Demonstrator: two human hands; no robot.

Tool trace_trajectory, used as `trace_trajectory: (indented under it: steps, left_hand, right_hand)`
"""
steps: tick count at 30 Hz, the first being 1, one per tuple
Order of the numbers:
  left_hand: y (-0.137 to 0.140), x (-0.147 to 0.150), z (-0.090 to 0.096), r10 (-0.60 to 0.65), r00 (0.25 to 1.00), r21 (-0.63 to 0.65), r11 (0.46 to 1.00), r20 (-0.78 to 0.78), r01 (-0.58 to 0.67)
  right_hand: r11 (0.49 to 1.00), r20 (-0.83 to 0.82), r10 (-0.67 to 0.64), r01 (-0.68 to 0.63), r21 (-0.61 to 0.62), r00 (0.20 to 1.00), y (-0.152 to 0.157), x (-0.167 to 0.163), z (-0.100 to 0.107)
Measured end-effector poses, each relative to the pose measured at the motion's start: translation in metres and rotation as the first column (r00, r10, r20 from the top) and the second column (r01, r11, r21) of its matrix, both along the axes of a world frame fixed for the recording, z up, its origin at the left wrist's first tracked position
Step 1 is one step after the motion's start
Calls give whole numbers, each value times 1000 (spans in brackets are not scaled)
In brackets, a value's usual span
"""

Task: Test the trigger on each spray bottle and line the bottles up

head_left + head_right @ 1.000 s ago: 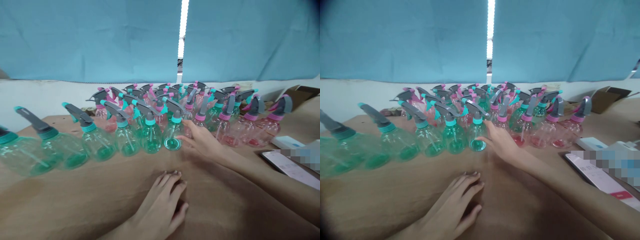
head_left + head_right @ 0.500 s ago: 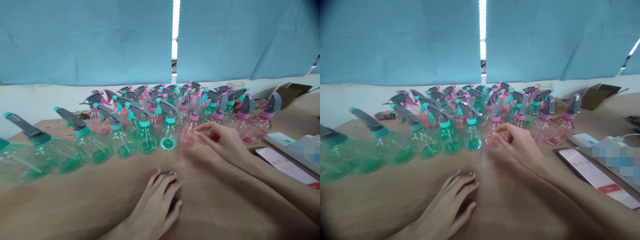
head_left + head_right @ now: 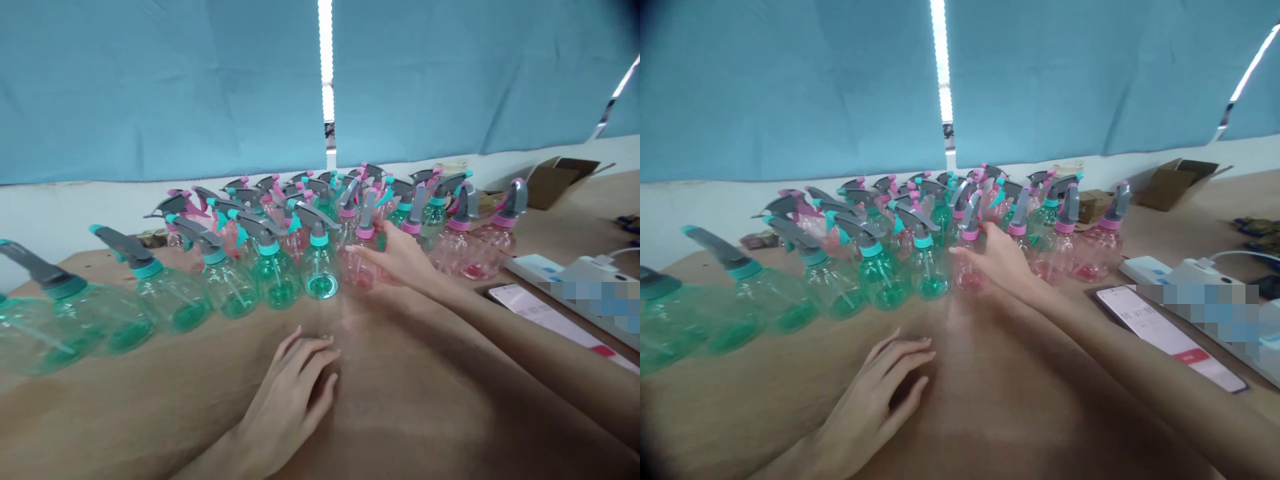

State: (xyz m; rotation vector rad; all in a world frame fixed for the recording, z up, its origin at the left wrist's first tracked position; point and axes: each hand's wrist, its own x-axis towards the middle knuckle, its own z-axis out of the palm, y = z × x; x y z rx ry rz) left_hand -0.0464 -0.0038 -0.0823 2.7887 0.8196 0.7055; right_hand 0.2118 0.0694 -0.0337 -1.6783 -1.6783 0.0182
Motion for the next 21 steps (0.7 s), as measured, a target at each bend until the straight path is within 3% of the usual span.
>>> trace_trajectory:
  steps: [9, 15, 18, 21]
  left_hand:
    - [-2, 13, 5, 97, 995, -112, 989, 33, -93]
    - [3, 33, 4, 223, 973, -233, 951, 56, -204]
    - [6, 46, 3, 249, 962, -345, 918, 116, -196]
    - [5, 60, 3, 221, 955, -491, 866, 199, -98]
  right_hand:
    - [998, 41, 9, -6, -68, 999, -12, 5, 3]
    - [964, -43, 210, -215, -157, 977, -55, 14, 15]
    - [877, -219, 369, -417, -238, 903, -72, 23, 20]
    - [706, -457, 498, -651, -280, 737, -81, 33, 21]
